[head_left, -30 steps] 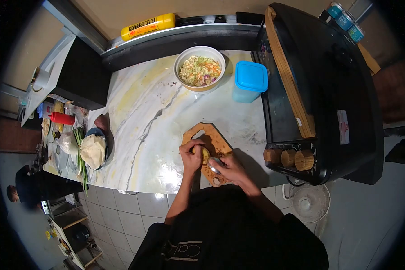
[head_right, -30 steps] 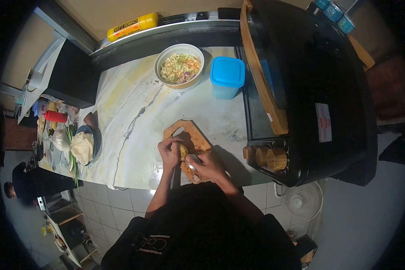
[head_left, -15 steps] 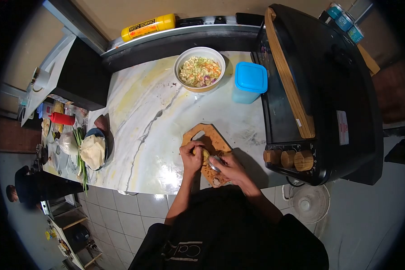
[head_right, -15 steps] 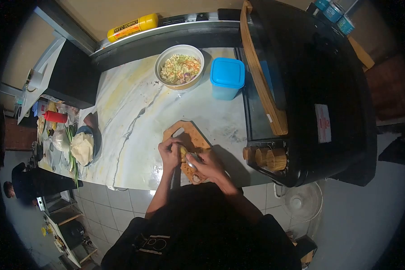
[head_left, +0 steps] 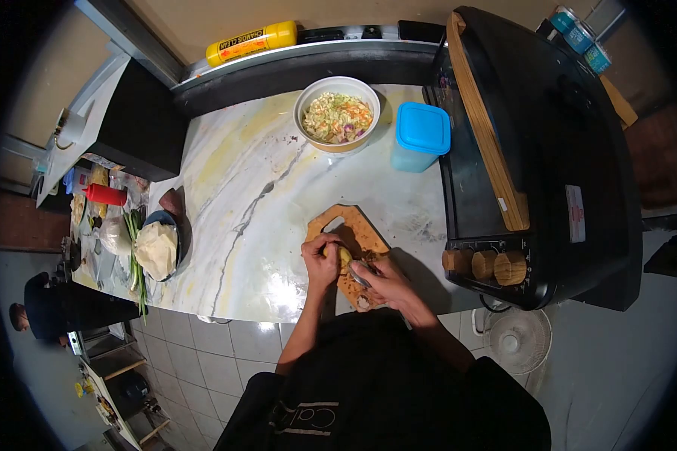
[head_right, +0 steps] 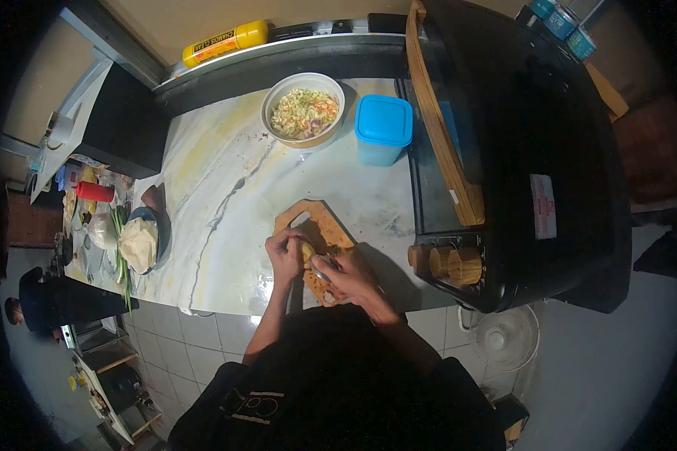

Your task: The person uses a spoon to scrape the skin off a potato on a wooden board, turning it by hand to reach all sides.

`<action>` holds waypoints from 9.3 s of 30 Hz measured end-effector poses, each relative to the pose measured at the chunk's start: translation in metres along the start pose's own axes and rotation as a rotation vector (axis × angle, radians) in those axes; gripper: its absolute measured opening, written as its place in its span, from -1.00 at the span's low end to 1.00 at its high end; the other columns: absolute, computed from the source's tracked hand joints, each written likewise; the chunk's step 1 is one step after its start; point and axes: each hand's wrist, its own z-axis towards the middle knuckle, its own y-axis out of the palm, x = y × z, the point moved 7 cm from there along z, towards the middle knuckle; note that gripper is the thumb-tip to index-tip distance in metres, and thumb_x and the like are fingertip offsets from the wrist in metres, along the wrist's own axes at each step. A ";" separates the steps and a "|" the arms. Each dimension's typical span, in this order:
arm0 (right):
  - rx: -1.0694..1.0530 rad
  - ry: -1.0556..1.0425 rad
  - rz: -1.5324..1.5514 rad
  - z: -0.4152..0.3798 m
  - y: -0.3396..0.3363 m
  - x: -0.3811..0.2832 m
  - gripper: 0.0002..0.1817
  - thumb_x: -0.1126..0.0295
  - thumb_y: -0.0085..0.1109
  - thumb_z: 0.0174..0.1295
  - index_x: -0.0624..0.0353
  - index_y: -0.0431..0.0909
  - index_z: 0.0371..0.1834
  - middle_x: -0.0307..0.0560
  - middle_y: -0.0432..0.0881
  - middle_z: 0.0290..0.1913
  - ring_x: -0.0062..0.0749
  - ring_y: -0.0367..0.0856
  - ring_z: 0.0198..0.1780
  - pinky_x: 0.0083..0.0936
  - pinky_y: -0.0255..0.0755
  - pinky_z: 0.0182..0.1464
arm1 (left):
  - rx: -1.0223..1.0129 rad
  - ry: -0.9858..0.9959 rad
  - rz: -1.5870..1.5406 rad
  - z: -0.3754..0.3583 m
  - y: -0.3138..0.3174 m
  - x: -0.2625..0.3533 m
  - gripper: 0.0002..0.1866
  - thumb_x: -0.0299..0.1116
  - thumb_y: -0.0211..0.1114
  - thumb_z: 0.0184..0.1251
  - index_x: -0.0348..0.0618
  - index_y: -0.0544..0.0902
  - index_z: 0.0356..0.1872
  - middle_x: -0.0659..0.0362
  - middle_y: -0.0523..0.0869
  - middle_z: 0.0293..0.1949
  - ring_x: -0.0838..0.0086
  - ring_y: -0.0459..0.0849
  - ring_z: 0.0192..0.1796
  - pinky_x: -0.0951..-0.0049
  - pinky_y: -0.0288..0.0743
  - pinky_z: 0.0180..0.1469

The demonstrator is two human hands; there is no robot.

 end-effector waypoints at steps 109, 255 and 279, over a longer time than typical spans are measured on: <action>0.275 -0.283 -0.362 0.021 -0.020 -0.003 -0.45 0.01 0.22 0.30 0.33 0.51 -0.60 -0.32 0.31 -0.71 -0.68 0.26 -0.60 -0.48 0.12 -0.60 | 0.061 -0.055 -0.004 0.005 0.015 0.025 -0.86 -0.55 0.11 0.42 -0.27 0.36 -0.09 0.11 0.64 -0.38 0.54 0.62 -0.28 0.54 0.48 -0.15; 0.421 -0.591 -0.934 0.010 -0.007 -0.045 -0.49 0.01 0.21 0.21 0.36 0.60 -0.53 0.24 0.56 -0.58 0.10 0.61 -0.48 -0.17 0.42 -0.42 | 0.051 -0.167 -0.140 0.004 0.016 0.009 -0.86 -0.43 -0.07 0.57 -0.31 0.40 -0.15 0.04 0.65 -0.31 0.47 0.64 -0.23 0.48 0.47 -0.10; 0.178 0.116 -0.242 0.018 -0.026 -0.001 -0.66 0.14 0.06 0.44 0.19 0.47 -0.38 -0.38 0.26 -0.71 -0.69 0.18 -0.73 -0.58 0.00 -0.69 | 0.021 -0.142 -0.068 0.003 0.017 0.016 -0.84 -0.42 -0.08 0.58 -0.24 0.37 0.03 0.13 0.59 -0.34 0.53 0.61 -0.26 0.53 0.42 -0.19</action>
